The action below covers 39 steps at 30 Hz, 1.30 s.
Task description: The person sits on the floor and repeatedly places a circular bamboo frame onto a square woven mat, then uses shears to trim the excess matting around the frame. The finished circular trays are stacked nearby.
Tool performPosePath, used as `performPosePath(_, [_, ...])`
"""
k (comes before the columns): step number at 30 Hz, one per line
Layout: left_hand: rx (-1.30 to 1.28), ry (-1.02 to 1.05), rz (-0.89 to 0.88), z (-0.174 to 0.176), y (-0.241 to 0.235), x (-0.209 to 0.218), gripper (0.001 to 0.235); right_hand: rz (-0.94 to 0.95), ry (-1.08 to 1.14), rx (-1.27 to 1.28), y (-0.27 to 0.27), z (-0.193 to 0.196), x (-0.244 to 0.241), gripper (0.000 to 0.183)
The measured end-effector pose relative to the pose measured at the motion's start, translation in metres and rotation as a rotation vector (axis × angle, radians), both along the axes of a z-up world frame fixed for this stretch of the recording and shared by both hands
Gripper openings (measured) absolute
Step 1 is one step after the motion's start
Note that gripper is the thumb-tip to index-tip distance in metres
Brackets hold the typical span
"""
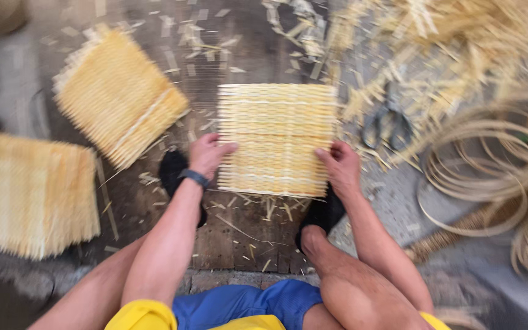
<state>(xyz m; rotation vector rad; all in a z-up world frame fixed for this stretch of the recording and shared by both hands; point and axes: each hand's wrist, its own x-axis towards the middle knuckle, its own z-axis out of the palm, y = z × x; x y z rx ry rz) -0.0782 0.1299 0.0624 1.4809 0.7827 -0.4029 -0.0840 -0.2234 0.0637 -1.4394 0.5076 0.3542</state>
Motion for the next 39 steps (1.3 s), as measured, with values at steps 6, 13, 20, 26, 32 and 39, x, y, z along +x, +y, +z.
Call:
performPosePath(6, [-0.007,-0.047,-0.025,0.008,-0.003,0.002,0.067,-0.409,-0.243,-0.537,-0.084,-0.028,-0.029,0.023])
performPosePath(13, [0.212,-0.008,0.059,0.036,0.015,0.005,0.078,-0.016,-0.017,-1.629,-0.218,-0.044,-0.095,0.044])
performPosePath(20, [0.363,-0.275,0.199,0.055,0.042,0.010,0.063,-0.073,0.153,-1.082,-0.230,-0.052,-0.128,0.024])
performPosePath(26, [0.304,-0.463,0.194,0.079,0.026,0.017,0.057,0.073,-0.049,-1.433,-0.231,-0.066,-0.139,0.040])
performPosePath(32, [0.298,-0.604,0.172,0.115,0.011,0.010,0.044,0.125,0.019,-1.298,-0.221,-0.037,-0.146,0.010])
performPosePath(39, [0.124,-0.585,-0.004,0.181,-0.043,0.024,0.026,-0.002,-0.532,-1.082,-0.128,0.155,-0.091,0.011])
